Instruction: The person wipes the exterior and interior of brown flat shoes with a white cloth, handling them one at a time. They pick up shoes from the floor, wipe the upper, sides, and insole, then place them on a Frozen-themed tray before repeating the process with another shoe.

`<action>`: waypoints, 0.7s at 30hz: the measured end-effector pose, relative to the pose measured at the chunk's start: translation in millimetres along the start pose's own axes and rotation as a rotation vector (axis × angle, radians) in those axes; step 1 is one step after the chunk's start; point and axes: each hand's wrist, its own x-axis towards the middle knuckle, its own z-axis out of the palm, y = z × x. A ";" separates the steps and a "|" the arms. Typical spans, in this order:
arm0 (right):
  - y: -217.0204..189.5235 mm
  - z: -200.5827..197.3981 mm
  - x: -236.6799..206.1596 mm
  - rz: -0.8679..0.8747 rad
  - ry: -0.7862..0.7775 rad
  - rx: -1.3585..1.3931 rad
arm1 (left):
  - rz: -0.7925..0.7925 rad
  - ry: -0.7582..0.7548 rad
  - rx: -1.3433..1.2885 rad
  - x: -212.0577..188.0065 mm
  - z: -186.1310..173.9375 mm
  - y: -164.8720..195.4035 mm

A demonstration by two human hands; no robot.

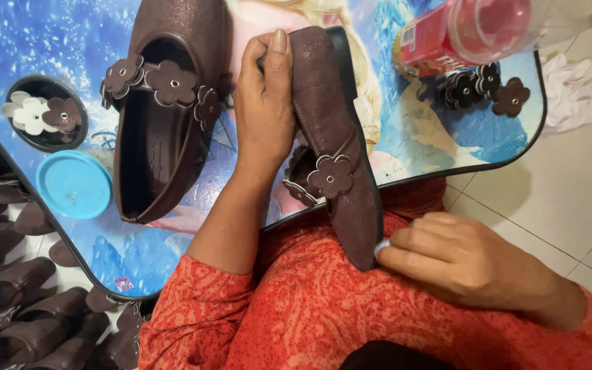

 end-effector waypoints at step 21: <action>3.0 -110.9 23.9 0.231 0.963 -0.603 | 0.008 -0.177 -0.331 2.0 -11.0 29.1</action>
